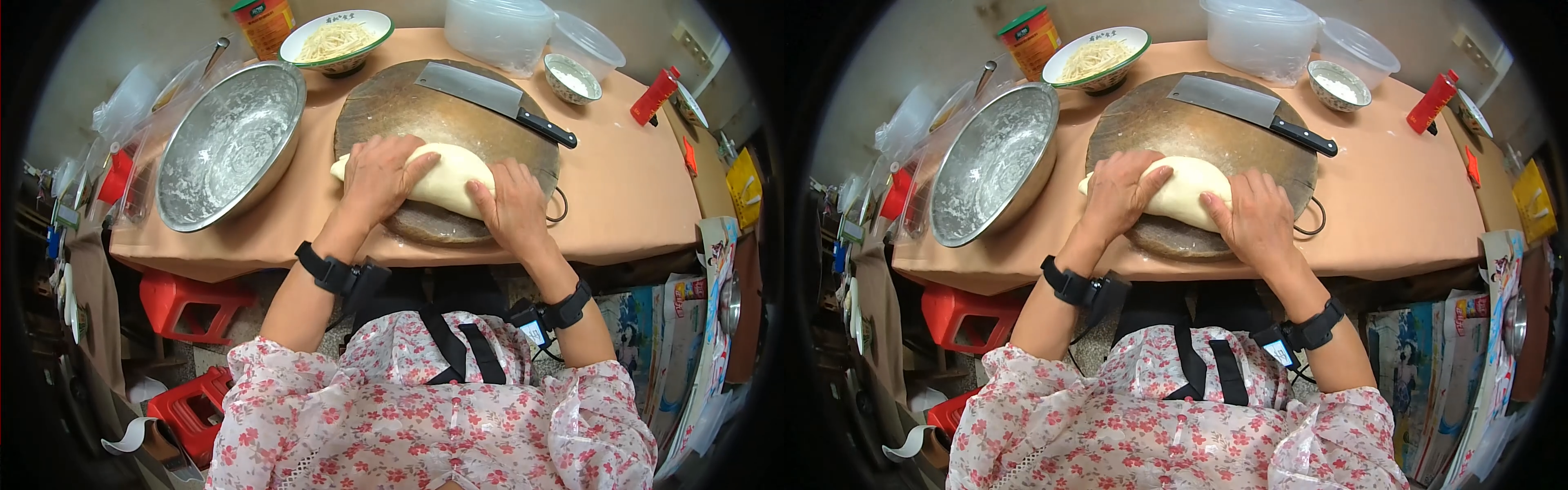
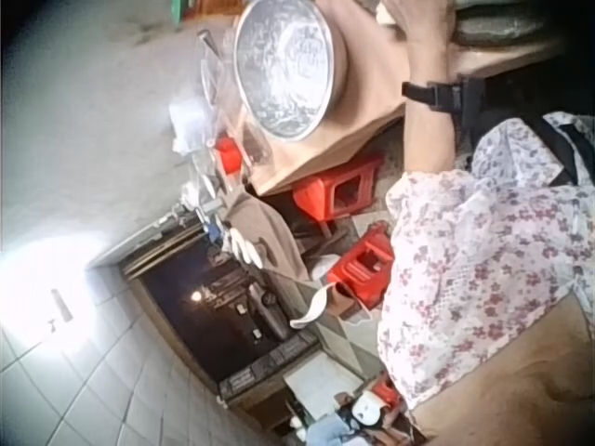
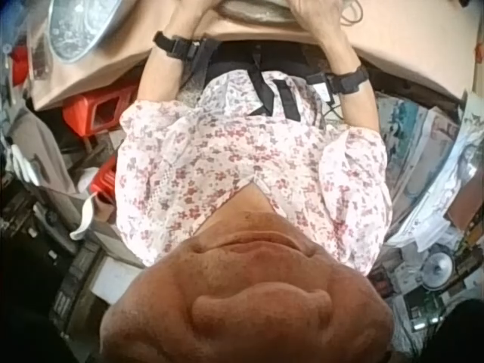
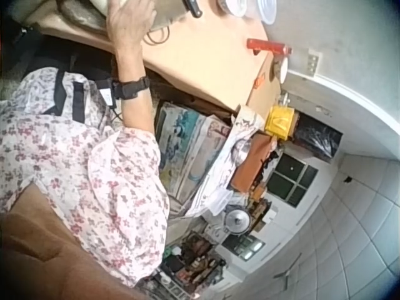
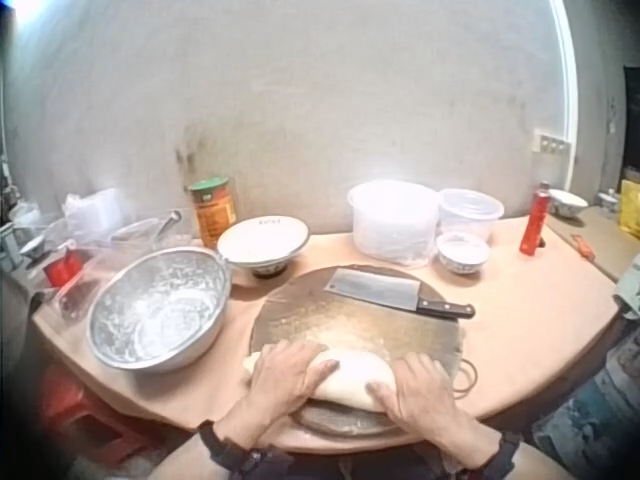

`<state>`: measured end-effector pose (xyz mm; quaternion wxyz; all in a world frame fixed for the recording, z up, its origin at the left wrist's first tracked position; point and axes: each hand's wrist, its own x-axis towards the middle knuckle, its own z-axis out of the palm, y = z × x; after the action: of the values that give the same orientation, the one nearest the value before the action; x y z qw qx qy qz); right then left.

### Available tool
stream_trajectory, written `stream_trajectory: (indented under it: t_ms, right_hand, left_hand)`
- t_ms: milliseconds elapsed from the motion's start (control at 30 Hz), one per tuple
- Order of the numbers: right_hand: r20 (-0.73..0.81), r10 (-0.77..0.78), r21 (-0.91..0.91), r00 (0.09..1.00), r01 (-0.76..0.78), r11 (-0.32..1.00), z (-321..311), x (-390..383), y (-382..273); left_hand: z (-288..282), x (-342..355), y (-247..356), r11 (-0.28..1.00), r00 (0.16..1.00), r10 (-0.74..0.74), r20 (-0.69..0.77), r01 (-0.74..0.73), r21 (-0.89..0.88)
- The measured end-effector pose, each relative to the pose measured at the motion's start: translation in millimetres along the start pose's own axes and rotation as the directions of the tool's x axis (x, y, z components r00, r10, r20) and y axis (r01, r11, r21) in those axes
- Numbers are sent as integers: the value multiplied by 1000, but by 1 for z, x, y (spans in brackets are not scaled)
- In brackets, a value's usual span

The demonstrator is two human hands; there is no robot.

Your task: Kneading a large piece of dough on a wooden cutting board with both hands.

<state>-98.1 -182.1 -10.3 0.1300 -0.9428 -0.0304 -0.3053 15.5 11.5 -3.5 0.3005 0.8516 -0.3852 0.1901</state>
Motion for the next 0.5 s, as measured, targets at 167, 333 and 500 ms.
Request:
stream_trajectory:
  t_ms: [167,333,500]
  right_hand:
    - [-8,32,0,999,-32,999,5,7,4]
    - [-34,-7,-7,999,7,1000,1,-3,-1]
    - [-48,-64,42,997,66,997,-11,-24,-9]
  left_hand:
    - [-1,12,0,996,990,-92,111,91,14]
    - [1,-7,6,999,999,-40,12,40,26]
    - [-11,-32,19,999,999,29,-22,-28,31]
